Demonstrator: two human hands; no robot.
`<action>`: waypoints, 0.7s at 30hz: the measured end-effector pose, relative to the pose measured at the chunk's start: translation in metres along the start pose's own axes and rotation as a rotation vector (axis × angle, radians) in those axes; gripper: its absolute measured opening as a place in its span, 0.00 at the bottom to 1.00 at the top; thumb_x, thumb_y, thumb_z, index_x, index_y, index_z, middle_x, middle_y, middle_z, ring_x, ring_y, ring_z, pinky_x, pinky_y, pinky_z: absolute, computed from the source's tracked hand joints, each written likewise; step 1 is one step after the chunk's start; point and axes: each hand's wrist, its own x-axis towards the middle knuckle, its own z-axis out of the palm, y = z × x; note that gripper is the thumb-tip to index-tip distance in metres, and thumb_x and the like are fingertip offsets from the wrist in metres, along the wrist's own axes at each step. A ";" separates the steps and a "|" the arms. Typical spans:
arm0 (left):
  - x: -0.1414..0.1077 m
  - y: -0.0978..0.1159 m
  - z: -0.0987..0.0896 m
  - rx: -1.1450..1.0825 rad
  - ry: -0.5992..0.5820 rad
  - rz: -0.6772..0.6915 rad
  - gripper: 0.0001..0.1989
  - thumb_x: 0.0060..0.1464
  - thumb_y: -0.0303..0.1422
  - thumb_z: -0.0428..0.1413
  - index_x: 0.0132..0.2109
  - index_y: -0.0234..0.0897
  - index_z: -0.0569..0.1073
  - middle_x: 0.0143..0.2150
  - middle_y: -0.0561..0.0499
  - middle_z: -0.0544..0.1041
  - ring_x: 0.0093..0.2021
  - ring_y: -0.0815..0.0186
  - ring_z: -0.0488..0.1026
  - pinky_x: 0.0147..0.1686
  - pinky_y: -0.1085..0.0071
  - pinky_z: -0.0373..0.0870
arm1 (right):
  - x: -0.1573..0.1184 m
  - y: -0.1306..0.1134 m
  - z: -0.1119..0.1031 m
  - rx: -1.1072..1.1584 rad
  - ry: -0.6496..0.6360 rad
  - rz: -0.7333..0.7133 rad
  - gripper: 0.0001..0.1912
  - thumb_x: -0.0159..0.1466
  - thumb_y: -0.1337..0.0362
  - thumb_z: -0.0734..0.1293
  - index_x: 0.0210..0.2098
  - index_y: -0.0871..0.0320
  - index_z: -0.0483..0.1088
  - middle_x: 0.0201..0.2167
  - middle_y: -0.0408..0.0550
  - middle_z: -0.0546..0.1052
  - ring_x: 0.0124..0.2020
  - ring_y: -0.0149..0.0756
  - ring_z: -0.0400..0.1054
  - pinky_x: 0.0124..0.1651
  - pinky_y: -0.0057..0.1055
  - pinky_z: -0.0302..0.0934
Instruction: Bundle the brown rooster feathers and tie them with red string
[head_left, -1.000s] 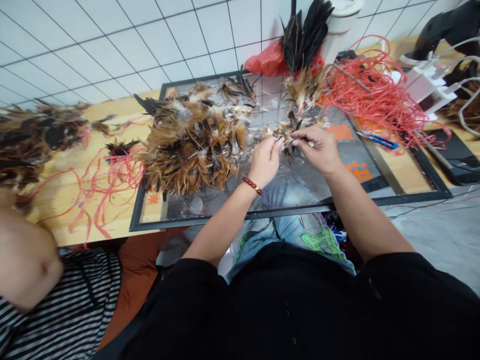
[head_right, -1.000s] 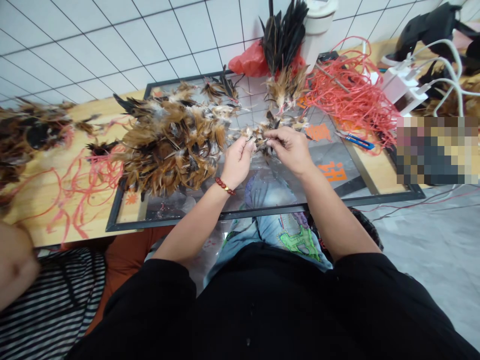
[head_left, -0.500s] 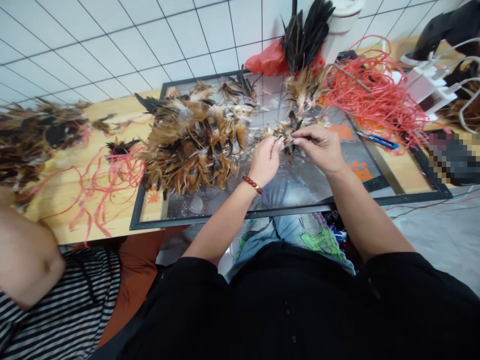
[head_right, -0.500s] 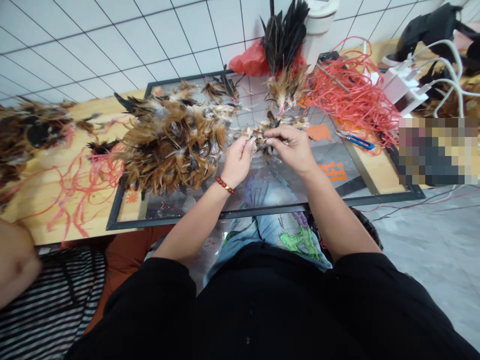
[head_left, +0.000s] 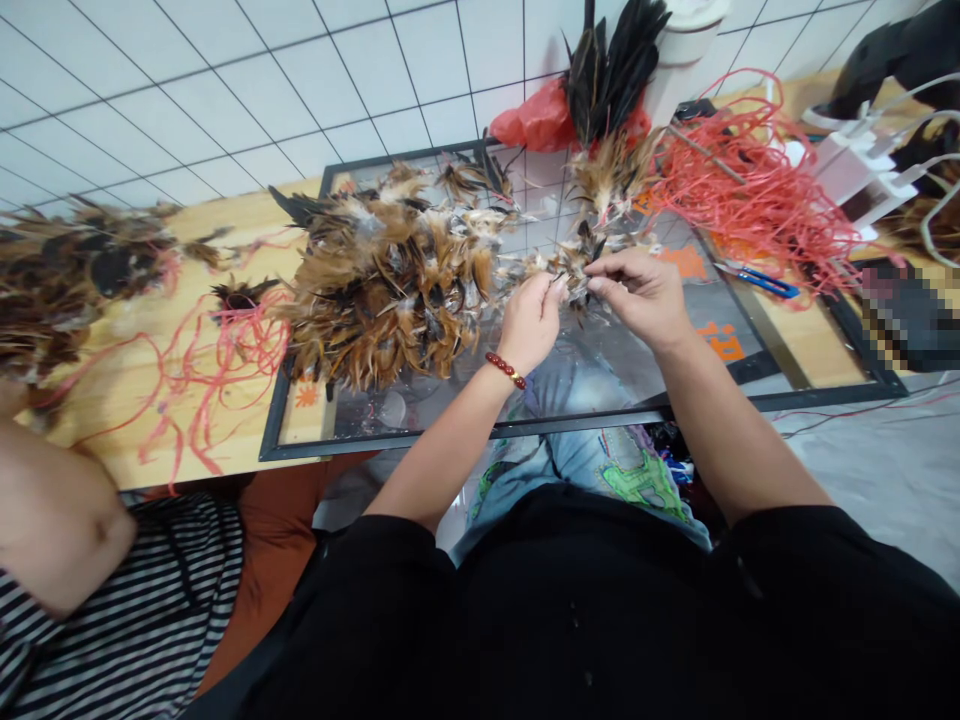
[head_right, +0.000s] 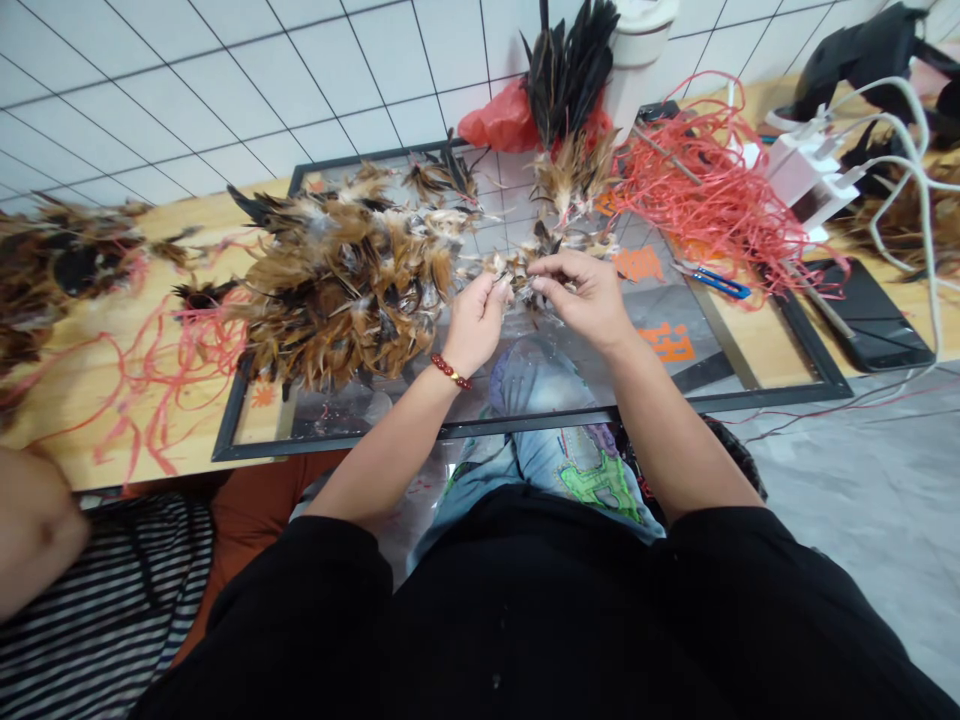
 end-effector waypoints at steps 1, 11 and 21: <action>0.000 0.000 0.000 0.005 0.001 -0.001 0.20 0.71 0.45 0.47 0.34 0.39 0.71 0.32 0.49 0.76 0.40 0.62 0.75 0.46 0.64 0.70 | 0.000 -0.001 0.000 0.000 -0.004 -0.002 0.14 0.61 0.50 0.75 0.37 0.53 0.82 0.31 0.46 0.80 0.32 0.36 0.73 0.39 0.37 0.69; -0.001 0.002 0.001 -0.017 0.036 0.038 0.20 0.71 0.46 0.47 0.34 0.39 0.71 0.33 0.48 0.75 0.39 0.63 0.74 0.45 0.65 0.69 | 0.001 0.012 0.003 0.158 -0.052 0.123 0.24 0.55 0.42 0.78 0.43 0.51 0.81 0.27 0.42 0.76 0.26 0.31 0.67 0.32 0.32 0.66; -0.001 0.001 0.000 0.005 0.015 0.062 0.19 0.71 0.44 0.48 0.35 0.39 0.71 0.35 0.48 0.76 0.39 0.63 0.74 0.45 0.65 0.68 | 0.001 0.009 0.003 0.159 -0.009 0.166 0.17 0.58 0.49 0.78 0.39 0.53 0.81 0.30 0.43 0.78 0.31 0.32 0.70 0.36 0.32 0.67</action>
